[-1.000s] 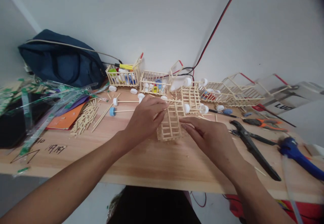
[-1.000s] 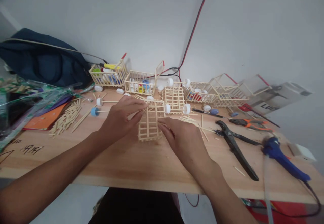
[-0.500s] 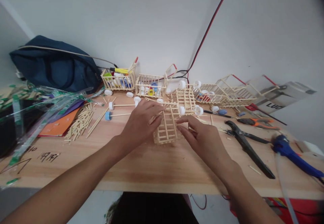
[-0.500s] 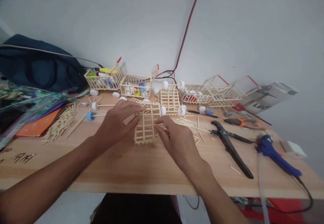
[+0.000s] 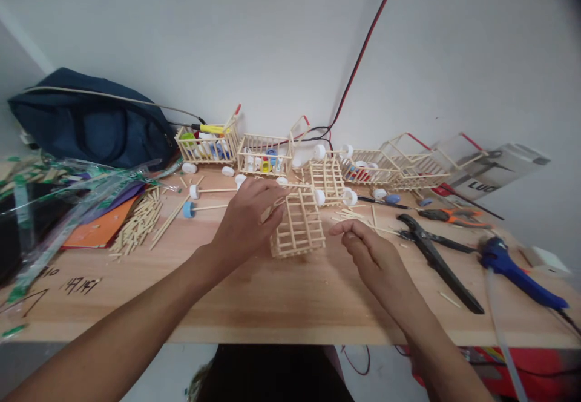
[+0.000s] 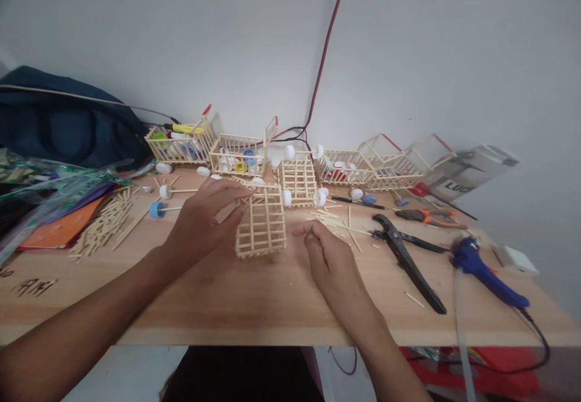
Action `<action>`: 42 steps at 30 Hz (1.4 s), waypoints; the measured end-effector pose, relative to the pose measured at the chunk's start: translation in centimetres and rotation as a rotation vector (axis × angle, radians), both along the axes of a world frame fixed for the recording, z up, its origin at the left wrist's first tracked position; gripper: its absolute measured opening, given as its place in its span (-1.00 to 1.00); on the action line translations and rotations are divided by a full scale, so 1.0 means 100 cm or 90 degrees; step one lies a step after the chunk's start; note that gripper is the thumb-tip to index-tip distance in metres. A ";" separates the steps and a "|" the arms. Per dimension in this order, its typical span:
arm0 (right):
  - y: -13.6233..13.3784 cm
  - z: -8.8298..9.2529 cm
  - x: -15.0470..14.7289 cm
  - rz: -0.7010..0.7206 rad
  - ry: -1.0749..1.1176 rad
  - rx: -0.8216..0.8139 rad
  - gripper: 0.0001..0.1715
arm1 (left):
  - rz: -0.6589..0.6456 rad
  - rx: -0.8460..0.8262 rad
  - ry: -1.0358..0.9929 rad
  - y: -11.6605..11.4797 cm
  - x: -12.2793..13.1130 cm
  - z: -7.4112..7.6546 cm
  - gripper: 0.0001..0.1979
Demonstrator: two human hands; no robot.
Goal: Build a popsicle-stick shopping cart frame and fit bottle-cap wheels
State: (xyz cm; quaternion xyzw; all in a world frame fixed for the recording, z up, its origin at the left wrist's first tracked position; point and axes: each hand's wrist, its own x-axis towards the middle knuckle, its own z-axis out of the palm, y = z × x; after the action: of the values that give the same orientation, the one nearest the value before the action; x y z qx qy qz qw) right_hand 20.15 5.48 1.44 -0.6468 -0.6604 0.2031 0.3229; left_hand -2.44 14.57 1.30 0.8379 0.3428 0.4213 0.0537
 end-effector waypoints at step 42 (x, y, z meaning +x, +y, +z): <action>-0.006 -0.042 -0.007 -0.100 0.024 0.021 -0.66 | 0.020 -0.007 -0.005 -0.007 -0.004 0.015 -0.78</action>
State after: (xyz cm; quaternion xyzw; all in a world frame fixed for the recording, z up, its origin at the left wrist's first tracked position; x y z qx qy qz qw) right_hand 19.45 4.87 -2.78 -0.6873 -0.6047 0.1784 0.3608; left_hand -2.87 13.90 2.75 0.8304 0.3583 0.4234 0.0529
